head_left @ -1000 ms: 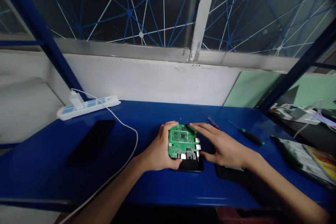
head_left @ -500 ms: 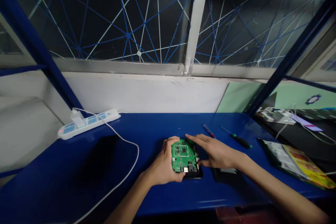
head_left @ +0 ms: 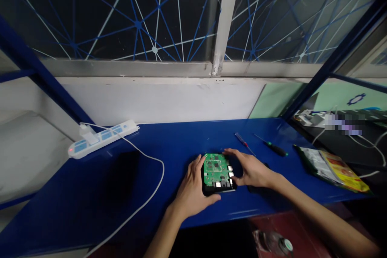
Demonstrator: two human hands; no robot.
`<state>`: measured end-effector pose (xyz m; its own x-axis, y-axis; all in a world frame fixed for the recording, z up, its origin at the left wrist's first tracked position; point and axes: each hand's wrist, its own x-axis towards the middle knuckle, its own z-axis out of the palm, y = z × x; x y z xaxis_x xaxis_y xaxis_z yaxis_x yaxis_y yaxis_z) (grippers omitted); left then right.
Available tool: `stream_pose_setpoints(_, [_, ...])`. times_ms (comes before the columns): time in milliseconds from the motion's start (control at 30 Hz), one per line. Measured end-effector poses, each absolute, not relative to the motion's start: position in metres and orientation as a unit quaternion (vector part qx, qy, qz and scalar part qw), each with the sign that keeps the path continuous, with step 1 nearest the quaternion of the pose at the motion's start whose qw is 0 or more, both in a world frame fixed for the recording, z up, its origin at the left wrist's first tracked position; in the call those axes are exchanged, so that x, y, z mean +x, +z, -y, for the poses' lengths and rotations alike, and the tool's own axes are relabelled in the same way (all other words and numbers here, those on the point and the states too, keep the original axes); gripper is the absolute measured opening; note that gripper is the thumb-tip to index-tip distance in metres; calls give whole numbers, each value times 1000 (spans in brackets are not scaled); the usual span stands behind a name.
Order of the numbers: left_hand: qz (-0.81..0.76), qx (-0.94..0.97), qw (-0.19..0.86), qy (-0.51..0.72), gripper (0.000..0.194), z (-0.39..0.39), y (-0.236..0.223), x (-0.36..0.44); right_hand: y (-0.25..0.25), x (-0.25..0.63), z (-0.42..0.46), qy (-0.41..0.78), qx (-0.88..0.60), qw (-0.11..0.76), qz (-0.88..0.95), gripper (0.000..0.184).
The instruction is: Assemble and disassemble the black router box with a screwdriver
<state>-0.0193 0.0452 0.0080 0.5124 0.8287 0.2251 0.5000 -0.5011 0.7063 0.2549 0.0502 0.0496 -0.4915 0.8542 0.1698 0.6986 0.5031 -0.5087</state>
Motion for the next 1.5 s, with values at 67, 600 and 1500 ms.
stream_pose_setpoints(67, [-411, 822, 279, 280, 122, -44, 7, -18, 48, 257, -49, 189, -467, 204, 840, 85])
stream_pose_setpoints(600, [-415, 829, 277, 253, 119, -48, 12, -16, 50, 256, -47, 269, -477, 187, 815, 88])
stream_pose_setpoints(1500, [-422, 829, 309, 196, 120, -62, 19, -19, 58, 253, -49, 414, -482, 255, 729, 61])
